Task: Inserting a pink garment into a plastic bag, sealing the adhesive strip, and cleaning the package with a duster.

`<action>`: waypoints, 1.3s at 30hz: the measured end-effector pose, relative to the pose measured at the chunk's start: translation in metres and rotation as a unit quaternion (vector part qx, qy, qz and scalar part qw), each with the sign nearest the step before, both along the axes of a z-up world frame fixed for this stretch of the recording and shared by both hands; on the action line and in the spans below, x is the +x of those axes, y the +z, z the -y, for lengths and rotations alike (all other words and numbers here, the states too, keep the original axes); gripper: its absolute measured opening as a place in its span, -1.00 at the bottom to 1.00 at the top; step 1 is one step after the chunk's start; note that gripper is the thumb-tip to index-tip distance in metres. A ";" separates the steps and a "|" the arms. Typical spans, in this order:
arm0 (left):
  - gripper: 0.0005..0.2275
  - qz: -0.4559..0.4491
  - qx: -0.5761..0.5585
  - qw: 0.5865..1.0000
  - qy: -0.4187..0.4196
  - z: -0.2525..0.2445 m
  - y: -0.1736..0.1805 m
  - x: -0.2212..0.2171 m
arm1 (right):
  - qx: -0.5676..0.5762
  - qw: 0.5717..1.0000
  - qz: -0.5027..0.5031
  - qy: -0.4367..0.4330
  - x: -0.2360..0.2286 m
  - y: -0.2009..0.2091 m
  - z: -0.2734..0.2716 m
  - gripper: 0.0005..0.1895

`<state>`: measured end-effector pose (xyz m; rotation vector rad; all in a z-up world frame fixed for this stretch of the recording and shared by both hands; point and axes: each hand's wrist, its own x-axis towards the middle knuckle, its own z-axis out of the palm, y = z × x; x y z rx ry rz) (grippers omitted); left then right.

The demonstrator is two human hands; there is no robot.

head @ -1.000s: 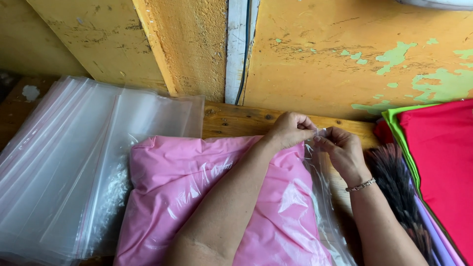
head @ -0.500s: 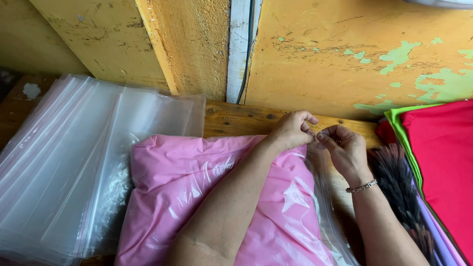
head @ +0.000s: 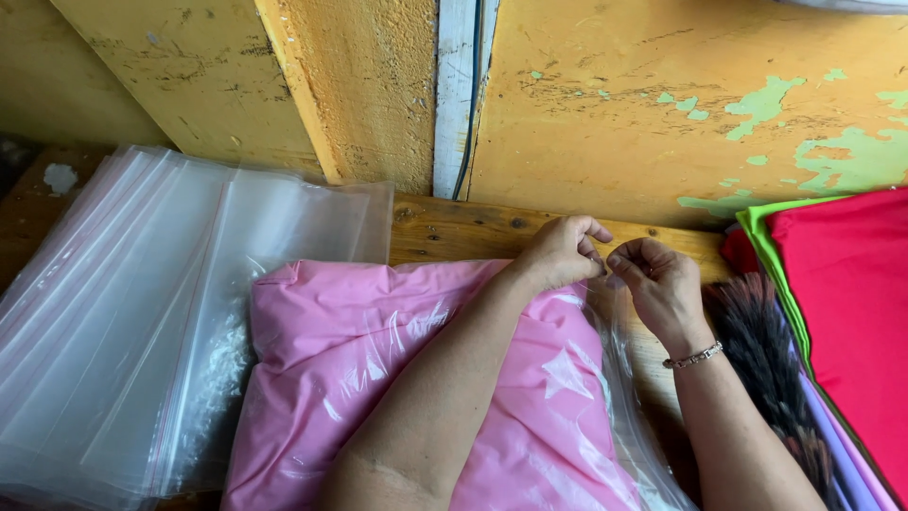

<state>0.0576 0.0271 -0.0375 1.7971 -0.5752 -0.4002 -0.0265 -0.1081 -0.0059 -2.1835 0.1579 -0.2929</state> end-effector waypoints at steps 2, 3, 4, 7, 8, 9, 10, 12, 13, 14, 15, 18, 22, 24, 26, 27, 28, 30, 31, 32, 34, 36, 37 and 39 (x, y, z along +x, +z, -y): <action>-0.63 0.000 0.000 1.000 0.002 -0.001 0.003 -0.002 | 0.012 1.000 -0.006 0.000 0.000 0.000 0.001 -0.94; -0.64 -0.006 -0.008 1.000 0.002 -0.002 0.004 -0.001 | 0.043 0.999 -0.003 0.007 0.002 -0.001 0.002 -0.93; -0.65 -0.012 -0.015 1.000 0.003 -0.002 0.005 -0.001 | 0.075 0.997 0.000 0.013 0.003 -0.002 0.003 -0.92; -0.74 -0.020 -0.041 0.999 0.025 0.002 0.001 0.004 | 0.144 0.988 -0.028 0.038 0.001 0.013 0.000 -0.73; -0.74 -0.021 -0.041 0.999 0.026 0.003 -0.002 0.006 | 0.144 0.988 -0.028 0.039 -0.002 0.017 0.000 -0.73; -0.79 -0.015 -0.039 0.998 0.039 0.003 -0.004 0.008 | 0.115 0.990 -0.054 0.058 -0.004 0.021 -0.001 -0.83; -0.83 -0.010 -0.038 0.998 0.052 0.004 -0.006 0.010 | 0.086 0.990 -0.080 0.077 -0.006 0.024 -0.001 -0.90; -0.84 -0.008 -0.038 0.998 0.050 0.002 -0.001 0.007 | 0.087 0.991 -0.073 0.078 -0.006 0.017 0.001 -0.90; -0.85 -0.006 -0.038 0.998 0.050 0.001 0.002 0.005 | 0.087 0.991 -0.068 0.080 -0.006 0.013 0.003 -0.88; -0.85 -0.007 -0.038 0.998 0.050 0.003 0.000 0.006 | 0.087 0.991 -0.068 0.079 -0.005 0.012 0.004 -0.88; -0.85 -0.003 -0.043 0.998 0.049 0.004 -0.001 0.007 | 0.087 0.991 -0.063 0.082 -0.004 0.011 0.004 -0.88; -0.86 0.008 -0.044 0.998 0.052 0.006 -0.006 0.010 | 0.088 0.991 -0.058 0.085 -0.004 0.013 0.000 -0.87; -0.87 0.010 -0.033 0.998 0.055 0.010 -0.012 0.013 | 0.099 0.989 -0.064 0.089 -0.013 0.040 -0.019 -0.85; -0.86 0.011 -0.039 0.998 0.050 0.005 0.000 0.005 | 0.106 0.989 -0.063 0.082 -0.009 0.026 -0.011 -0.83; -0.85 0.013 -0.044 0.998 0.046 0.006 -0.002 0.005 | 0.113 0.989 -0.061 0.077 -0.006 0.017 -0.006 -0.81; -0.87 0.023 -0.028 0.998 0.051 0.010 -0.010 0.009 | 0.106 0.990 -0.061 0.075 -0.005 0.015 -0.005 -0.81; -0.89 0.033 -0.012 0.998 0.057 0.014 -0.017 0.013 | 0.100 0.990 -0.060 0.073 -0.004 0.013 -0.004 -0.80; -0.90 0.060 0.015 0.995 0.075 0.005 0.007 0.001 | 0.088 0.992 -0.063 0.071 -0.001 0.002 0.007 -0.80; -0.90 0.086 0.043 0.991 0.096 -0.001 0.020 -0.005 | 0.077 0.992 -0.066 0.070 0.001 -0.004 0.011 -0.79; -0.90 0.086 0.043 0.991 0.097 -0.001 0.022 -0.009 | 0.077 0.992 -0.067 0.071 -0.001 -0.001 0.008 -0.79; -0.90 0.123 0.043 0.984 0.124 -0.002 0.030 -0.016 | 0.042 0.993 -0.074 0.085 -0.004 0.008 0.002 -0.77; -0.90 0.129 0.040 0.982 0.129 -0.002 0.027 -0.016 | 0.035 0.993 -0.077 0.086 -0.005 0.007 0.003 -0.76; -0.90 0.132 0.036 0.981 0.135 -0.002 0.025 -0.016 | 0.027 0.992 -0.082 0.088 -0.007 0.007 0.004 -0.75; -0.89 0.133 0.032 0.981 0.136 -0.002 0.027 -0.017 | -0.006 0.992 -0.089 0.087 -0.011 0.011 0.005 -0.75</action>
